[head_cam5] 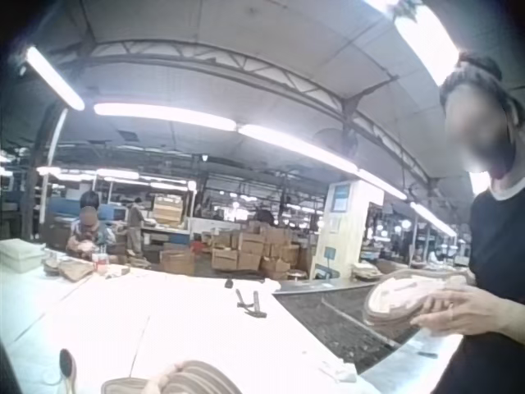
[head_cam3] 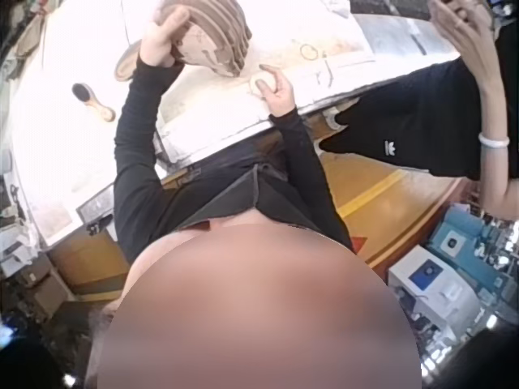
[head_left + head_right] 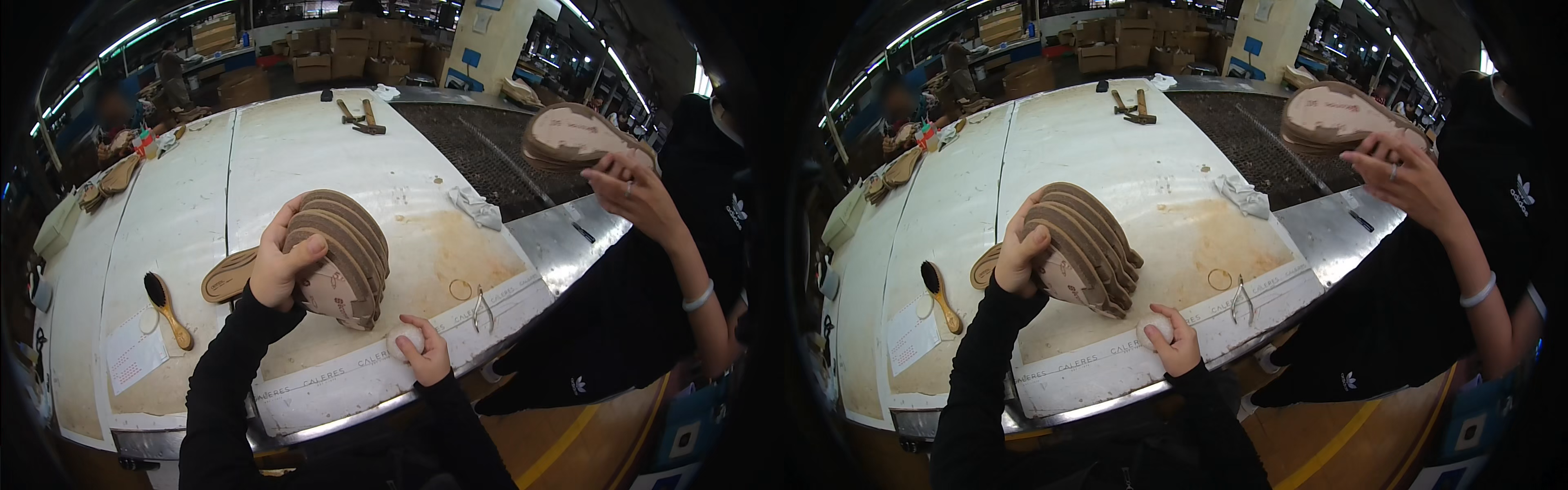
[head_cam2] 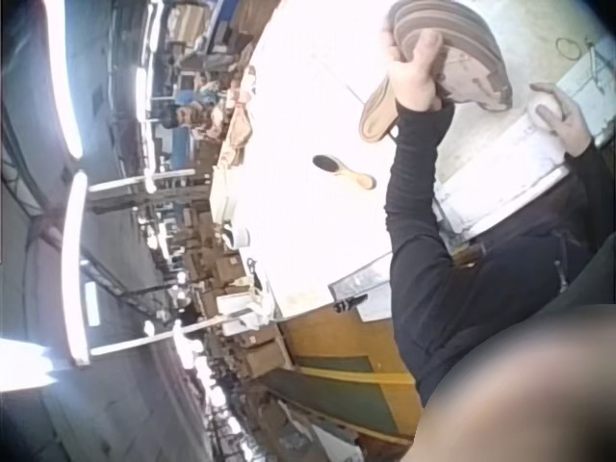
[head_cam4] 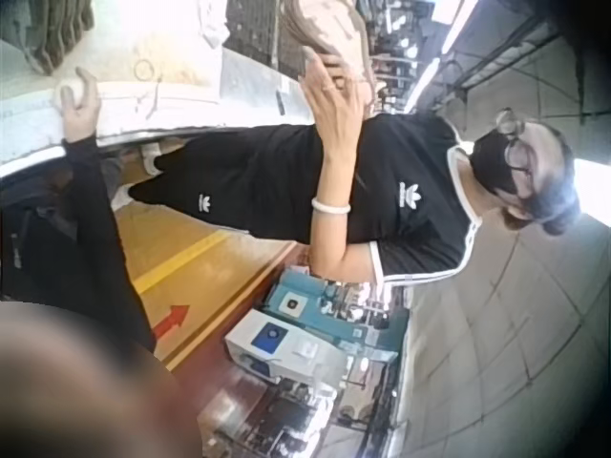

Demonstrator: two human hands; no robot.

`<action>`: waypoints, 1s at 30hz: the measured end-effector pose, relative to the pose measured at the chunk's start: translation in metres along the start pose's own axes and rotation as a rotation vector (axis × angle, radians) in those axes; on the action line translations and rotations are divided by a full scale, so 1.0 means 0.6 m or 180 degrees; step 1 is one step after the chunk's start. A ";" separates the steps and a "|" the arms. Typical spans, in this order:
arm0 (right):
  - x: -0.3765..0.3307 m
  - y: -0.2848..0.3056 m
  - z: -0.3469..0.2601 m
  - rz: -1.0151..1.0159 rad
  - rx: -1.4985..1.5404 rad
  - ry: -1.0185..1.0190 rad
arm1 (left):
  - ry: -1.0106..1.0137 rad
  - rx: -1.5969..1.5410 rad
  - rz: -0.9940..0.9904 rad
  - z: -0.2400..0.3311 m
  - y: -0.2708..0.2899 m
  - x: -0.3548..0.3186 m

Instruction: The person smooths the edges of stacked shoe insoles using a small white tool. They repeatedly rub the edges, flip the stack, and continue smoothing. Finally, they carry the stack to another workstation and place it on a table.

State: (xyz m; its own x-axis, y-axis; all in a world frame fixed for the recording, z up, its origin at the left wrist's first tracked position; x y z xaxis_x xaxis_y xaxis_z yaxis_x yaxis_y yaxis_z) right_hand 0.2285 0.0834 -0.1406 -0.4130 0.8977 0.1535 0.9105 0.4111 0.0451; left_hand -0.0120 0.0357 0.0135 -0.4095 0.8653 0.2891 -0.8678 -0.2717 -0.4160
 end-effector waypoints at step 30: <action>-0.033 -0.046 -0.101 -0.0248 -0.1160 0.1892 | 0.0247 -0.1512 0.0612 -0.046 0.173 -0.152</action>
State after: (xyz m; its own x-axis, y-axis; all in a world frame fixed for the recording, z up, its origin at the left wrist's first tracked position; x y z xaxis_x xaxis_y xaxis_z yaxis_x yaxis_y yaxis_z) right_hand 0.2130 0.0450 -0.0850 -0.4896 0.5862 0.6455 0.8712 0.2982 0.3899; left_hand -0.0573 -0.0599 -0.0797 -0.5113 0.8521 0.1118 -0.5481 -0.2231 -0.8061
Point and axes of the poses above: each hand's wrist, its own x-axis towards the middle knuckle, its own y-axis out of the back of the hand, z = x × y, the point moved 4 cm from there along x, towards the middle knuckle, and after that the axes turned 7 degrees about z, right-handed, at the moved point
